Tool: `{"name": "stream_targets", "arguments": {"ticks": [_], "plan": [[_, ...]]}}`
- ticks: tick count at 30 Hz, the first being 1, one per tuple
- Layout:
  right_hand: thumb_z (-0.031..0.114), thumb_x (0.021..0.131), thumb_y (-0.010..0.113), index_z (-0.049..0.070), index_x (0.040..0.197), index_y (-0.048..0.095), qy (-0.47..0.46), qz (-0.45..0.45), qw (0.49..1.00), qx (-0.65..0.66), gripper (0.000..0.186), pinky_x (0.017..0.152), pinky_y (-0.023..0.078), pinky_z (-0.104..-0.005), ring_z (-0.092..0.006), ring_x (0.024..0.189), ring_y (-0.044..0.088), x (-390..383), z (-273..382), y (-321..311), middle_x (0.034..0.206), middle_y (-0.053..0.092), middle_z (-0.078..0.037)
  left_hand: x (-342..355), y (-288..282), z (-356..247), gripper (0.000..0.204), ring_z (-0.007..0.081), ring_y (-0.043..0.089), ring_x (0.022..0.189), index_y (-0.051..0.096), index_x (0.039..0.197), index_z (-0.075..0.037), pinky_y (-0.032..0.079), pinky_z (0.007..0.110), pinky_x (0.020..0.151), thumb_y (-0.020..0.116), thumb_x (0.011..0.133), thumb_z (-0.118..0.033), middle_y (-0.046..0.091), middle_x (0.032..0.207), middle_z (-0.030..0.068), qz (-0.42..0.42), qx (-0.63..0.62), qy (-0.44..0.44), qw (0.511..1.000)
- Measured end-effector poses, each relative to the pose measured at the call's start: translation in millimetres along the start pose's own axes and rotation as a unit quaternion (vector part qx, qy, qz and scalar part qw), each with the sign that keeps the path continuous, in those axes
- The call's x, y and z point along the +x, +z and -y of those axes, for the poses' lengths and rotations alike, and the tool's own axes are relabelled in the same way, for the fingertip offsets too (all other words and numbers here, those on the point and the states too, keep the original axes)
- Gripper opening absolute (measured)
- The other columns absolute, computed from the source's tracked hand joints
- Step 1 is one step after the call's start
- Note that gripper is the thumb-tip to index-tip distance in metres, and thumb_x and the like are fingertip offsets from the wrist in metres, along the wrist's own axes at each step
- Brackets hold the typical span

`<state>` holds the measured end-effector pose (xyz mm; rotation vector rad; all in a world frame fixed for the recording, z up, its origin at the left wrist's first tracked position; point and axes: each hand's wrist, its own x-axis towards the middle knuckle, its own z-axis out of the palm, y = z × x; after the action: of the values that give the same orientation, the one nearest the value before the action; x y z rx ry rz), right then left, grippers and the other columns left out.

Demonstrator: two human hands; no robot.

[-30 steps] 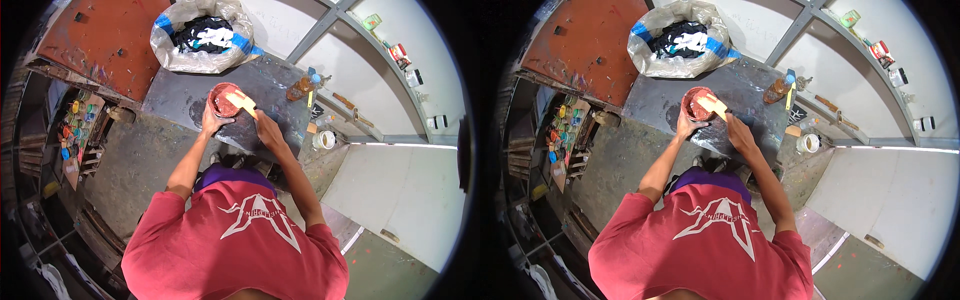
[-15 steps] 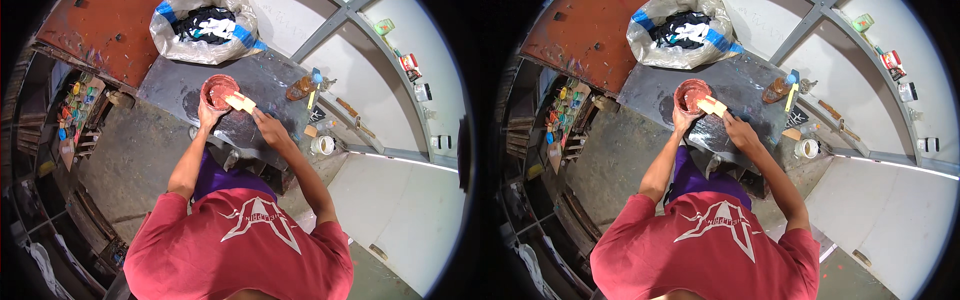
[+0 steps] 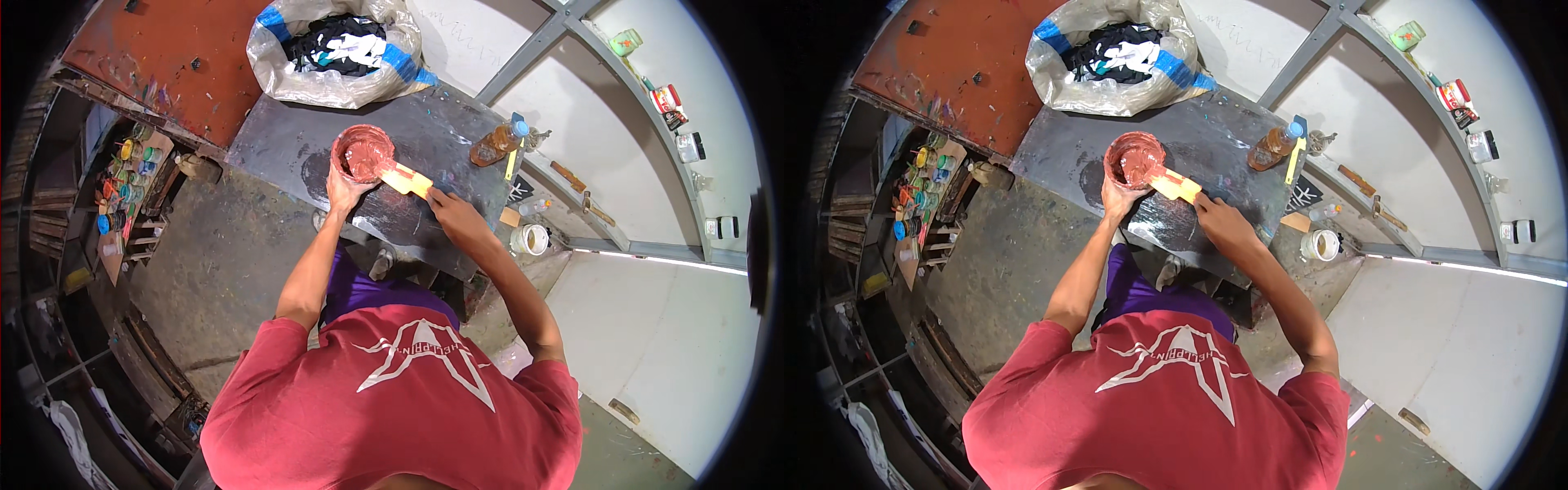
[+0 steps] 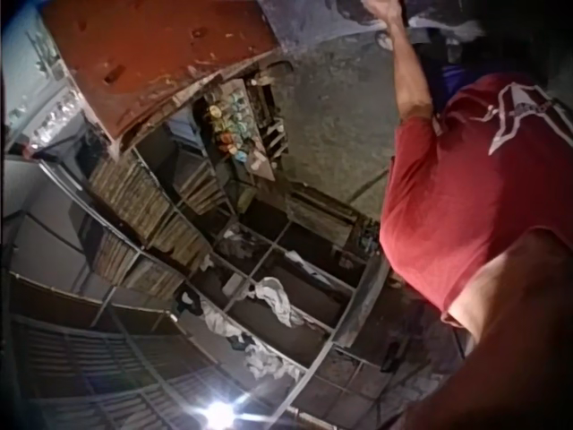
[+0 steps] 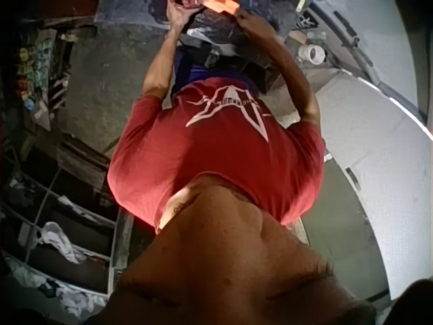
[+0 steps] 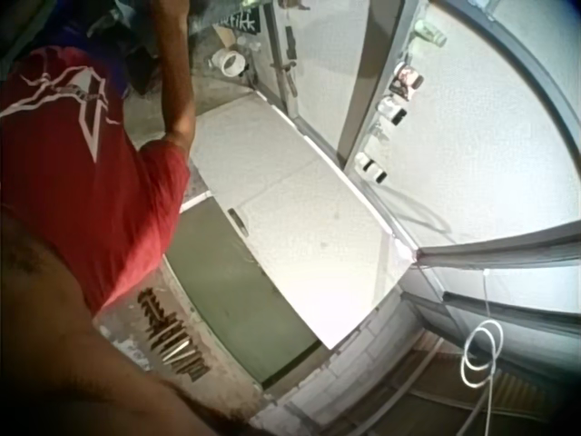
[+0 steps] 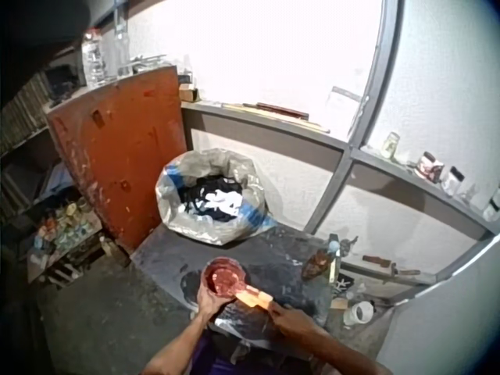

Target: Mixing red ink in a small container using a spatula at a workbench.

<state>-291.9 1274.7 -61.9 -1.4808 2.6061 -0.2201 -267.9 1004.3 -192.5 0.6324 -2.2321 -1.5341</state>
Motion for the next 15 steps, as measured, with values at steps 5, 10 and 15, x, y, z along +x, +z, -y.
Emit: {"name": "stream_targets", "arguments": {"ticks": [5, 10, 15], "plan": [[0.0, 0.087, 0.054, -0.009, 0.121, 0.056, 0.01, -0.022, 1.0, 0.009, 0.035, 0.081, 0.058, -0.0449, -0.0351, 0.097, 0.064, -4.1, 4.4, -10.3, 0.126, 0.054, -0.017, 0.9, -1.6, -1.9, 0.123, 0.0286, 0.059, 0.129, 0.039, 0.152, -0.011, 0.047, 0.041, 0.11, 0.102, 0.048, -0.031, 0.058, 0.143, 0.0125, 0.012, -0.008, -0.001, 1.0], [0.002, 0.093, 0.046, -0.004, 0.132, 0.057, 0.101, 0.112, 0.988, 0.033, 0.041, 0.098, 0.052, -0.0433, -0.038, 0.112, 0.064, -5.8, 19.1, -49.1, 0.137, 0.057, -0.019, 1.9, -2.7, -0.9, 0.124, 0.0299, 0.058, 0.129, 0.039, 0.152, -0.011, 0.047, 0.041, 0.11, 0.102, 0.047, -0.03, 0.058, 0.143, 0.0132, 0.011, -0.003, -0.007, 1.0], [-0.002, 0.093, 0.052, -0.003, 0.13, 0.06, 0.128, -0.07, 0.978, 0.15, 0.038, 0.094, 0.053, -0.0395, -0.0357, 0.107, 0.067, -19.6, 5.6, -38.8, 0.124, 0.065, -0.02, 0.0, -1.4, 1.3, 0.124, 0.0312, 0.058, 0.129, 0.039, 0.152, -0.01, 0.047, 0.042, 0.109, 0.101, 0.046, -0.027, 0.058, 0.143, 0.0144, 0.002, -0.013, 0.003, 1.0]]}}
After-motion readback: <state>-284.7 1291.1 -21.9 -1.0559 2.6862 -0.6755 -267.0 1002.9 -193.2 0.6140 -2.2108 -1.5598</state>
